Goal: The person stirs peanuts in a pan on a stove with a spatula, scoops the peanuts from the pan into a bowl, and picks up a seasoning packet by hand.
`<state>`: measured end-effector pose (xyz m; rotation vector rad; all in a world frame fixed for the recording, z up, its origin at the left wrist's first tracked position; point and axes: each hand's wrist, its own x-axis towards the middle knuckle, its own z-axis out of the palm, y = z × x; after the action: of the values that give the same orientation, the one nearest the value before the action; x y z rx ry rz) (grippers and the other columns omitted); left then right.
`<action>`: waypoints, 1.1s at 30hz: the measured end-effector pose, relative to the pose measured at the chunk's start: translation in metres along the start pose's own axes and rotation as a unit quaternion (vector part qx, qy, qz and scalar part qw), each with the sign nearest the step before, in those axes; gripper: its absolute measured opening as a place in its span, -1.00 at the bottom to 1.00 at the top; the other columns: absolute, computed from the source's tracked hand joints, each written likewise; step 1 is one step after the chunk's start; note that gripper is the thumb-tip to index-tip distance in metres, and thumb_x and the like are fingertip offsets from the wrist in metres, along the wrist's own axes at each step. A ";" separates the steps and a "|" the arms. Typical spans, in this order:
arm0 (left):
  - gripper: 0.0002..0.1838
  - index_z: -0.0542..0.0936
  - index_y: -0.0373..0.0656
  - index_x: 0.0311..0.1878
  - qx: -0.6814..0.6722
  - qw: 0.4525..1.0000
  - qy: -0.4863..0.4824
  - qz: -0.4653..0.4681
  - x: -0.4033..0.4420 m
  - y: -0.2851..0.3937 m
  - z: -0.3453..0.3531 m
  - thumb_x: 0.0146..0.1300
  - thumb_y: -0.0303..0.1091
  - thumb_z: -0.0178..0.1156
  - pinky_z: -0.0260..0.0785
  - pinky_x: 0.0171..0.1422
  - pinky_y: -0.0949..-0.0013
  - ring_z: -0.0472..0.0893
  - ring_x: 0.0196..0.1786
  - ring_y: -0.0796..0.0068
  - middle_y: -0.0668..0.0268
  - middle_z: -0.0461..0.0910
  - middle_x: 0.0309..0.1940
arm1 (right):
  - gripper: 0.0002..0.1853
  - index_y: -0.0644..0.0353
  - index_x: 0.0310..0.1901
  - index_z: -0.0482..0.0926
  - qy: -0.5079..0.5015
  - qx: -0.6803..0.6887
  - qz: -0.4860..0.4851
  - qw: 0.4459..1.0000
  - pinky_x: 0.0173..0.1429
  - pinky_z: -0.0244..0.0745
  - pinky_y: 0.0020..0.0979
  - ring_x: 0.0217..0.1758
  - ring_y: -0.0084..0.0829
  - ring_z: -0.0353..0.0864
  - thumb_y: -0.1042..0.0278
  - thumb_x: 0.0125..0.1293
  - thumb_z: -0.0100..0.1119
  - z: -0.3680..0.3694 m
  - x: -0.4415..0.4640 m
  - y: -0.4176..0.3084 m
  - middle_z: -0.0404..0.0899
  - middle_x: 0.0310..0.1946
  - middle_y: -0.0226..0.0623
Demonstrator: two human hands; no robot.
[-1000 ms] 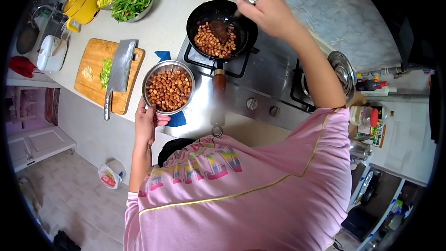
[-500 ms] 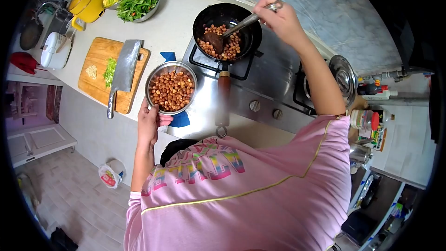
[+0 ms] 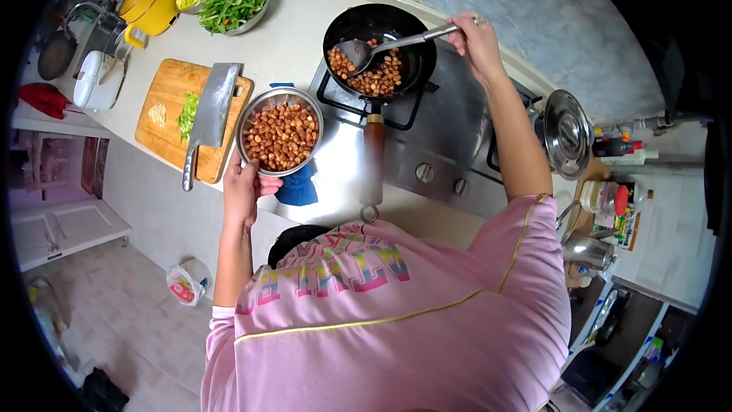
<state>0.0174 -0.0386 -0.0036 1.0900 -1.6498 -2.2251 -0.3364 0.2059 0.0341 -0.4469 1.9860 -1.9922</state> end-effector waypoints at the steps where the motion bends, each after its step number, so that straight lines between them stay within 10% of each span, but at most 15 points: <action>1: -0.58 0.19 -0.22 0.23 0.002 1.000 -0.001 -0.002 0.000 0.001 0.001 0.29 -0.46 -0.22 0.51 -0.55 0.53 0.61 -0.56 0.41 0.13 0.57 -0.45 | -0.83 0.30 -0.35 0.48 -0.016 -0.007 -0.012 1.000 -0.65 0.16 -0.65 -0.70 -0.69 0.32 0.35 0.20 0.03 0.006 0.000 -0.009 0.46 -0.67 -0.34; 33: -0.54 0.18 -0.14 0.27 0.007 0.997 -0.057 0.055 0.024 0.037 0.036 0.29 -0.44 -0.18 0.50 -0.55 0.56 0.60 -0.56 0.47 0.17 0.57 -0.40 | -0.85 0.29 -0.24 0.44 0.094 0.223 0.043 0.969 -0.45 0.35 -0.55 -0.50 -0.51 0.51 0.38 0.27 0.01 -0.030 -0.077 0.058 0.53 -0.53 -0.23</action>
<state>-0.0331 -0.0377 0.0222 0.8670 -1.7263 -2.2471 -0.2799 0.2650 -0.0249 -0.0681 1.5426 -2.4051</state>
